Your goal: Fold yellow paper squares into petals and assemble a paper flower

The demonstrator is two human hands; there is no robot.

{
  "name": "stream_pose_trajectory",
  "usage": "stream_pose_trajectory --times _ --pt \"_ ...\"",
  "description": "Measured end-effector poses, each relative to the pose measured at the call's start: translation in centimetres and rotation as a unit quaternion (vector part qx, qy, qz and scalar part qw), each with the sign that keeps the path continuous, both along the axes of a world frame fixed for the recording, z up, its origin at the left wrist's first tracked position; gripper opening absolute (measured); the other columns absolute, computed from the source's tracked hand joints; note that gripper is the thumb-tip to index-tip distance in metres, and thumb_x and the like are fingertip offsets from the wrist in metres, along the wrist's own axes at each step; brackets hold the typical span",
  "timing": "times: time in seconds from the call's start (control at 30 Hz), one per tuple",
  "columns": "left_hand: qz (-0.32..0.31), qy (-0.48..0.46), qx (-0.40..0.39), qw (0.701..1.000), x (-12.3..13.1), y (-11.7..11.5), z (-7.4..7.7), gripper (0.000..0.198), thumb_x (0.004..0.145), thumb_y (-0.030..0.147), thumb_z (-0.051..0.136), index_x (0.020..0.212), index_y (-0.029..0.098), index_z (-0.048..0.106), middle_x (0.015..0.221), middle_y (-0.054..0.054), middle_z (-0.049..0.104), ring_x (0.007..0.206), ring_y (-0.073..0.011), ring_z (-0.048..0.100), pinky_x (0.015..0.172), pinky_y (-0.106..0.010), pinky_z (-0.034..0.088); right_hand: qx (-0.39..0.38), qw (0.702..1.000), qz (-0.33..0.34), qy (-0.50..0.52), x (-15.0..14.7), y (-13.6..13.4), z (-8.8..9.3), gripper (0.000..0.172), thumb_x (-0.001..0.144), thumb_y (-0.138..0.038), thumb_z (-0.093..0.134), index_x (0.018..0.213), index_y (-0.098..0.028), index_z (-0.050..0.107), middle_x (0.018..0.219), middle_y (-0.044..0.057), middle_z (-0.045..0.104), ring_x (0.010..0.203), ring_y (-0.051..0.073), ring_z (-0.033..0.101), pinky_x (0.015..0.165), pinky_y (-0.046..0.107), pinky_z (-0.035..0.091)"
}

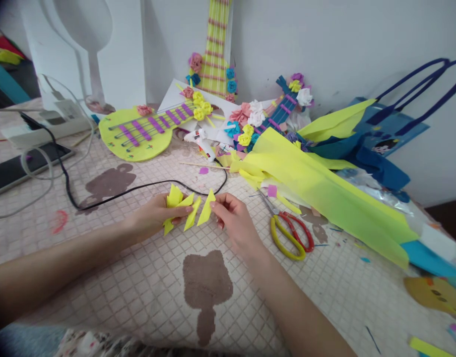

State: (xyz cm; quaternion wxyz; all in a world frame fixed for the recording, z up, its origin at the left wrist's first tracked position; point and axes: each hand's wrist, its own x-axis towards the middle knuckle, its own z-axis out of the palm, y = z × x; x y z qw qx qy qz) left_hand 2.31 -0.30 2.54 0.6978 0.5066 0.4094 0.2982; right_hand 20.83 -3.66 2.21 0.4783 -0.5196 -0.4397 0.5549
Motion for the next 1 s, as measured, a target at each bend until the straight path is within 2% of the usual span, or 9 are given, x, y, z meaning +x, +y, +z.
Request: stream_pose_trajectory --times 0.13,0.27,0.47,0.8,1.0 --pt "0.001 -0.005 -0.003 1.0 0.0 0.0 -0.1 0.022 0.067 0.027 0.073 0.071 0.014 0.056 0.054 0.006 0.046 0.049 -0.0059 0.038 0.048 -0.02 0.026 -0.035 0.999 0.03 0.02 -0.2 -0.1 0.0 0.022 0.071 -0.034 0.067 0.066 -0.019 0.052 0.054 -0.006 0.044 0.046 0.006 0.035 0.043 0.021 0.026" --pt "0.002 0.0 -0.01 1.0 0.0 0.1 -0.4 0.026 0.068 0.028 0.073 0.062 0.013 0.053 0.052 0.006 0.046 0.049 -0.0056 0.039 0.049 -0.02 0.027 -0.05 0.998 0.029 0.013 -0.6 -0.2 -0.1 0.022 0.07 -0.034 0.068 0.067 -0.019 0.052 0.054 -0.006 0.045 0.046 0.006 0.036 0.041 0.02 0.026" --pt "0.0 0.015 -0.026 1.0 0.0 0.1 -0.8 0.026 0.072 0.035 0.07 0.067 0.012 0.057 0.059 0.002 0.054 0.051 -0.0069 0.044 0.049 -0.02 0.031 -0.03 0.999 0.03 -0.018 -0.8 -0.4 -0.1 0.02 0.072 -0.033 0.066 0.068 -0.019 0.053 0.055 -0.007 0.043 0.047 0.006 0.035 0.04 0.02 0.027" --pt "-0.021 0.028 -0.013 0.999 0.2 0.0 -0.9 0.026 0.072 0.034 0.071 0.068 0.011 0.057 0.058 0.002 0.054 0.05 -0.0066 0.044 0.048 -0.02 0.03 0.009 0.995 0.05 -0.082 -0.7 -0.5 -0.6 0.02 0.078 -0.035 0.063 0.072 -0.019 0.053 0.057 -0.006 0.043 0.048 0.007 0.037 0.041 0.02 0.03" --pt "0.003 0.038 -0.018 0.999 0.2 0.0 -1.0 0.027 0.07 0.034 0.071 0.067 0.012 0.057 0.058 0.002 0.056 0.049 -0.0068 0.045 0.047 -0.02 0.031 0.009 0.995 0.046 -0.084 -0.6 -0.5 -0.5 0.025 0.081 -0.042 0.06 0.073 -0.019 0.055 0.057 -0.006 0.045 0.046 0.006 0.039 0.042 0.02 0.034"
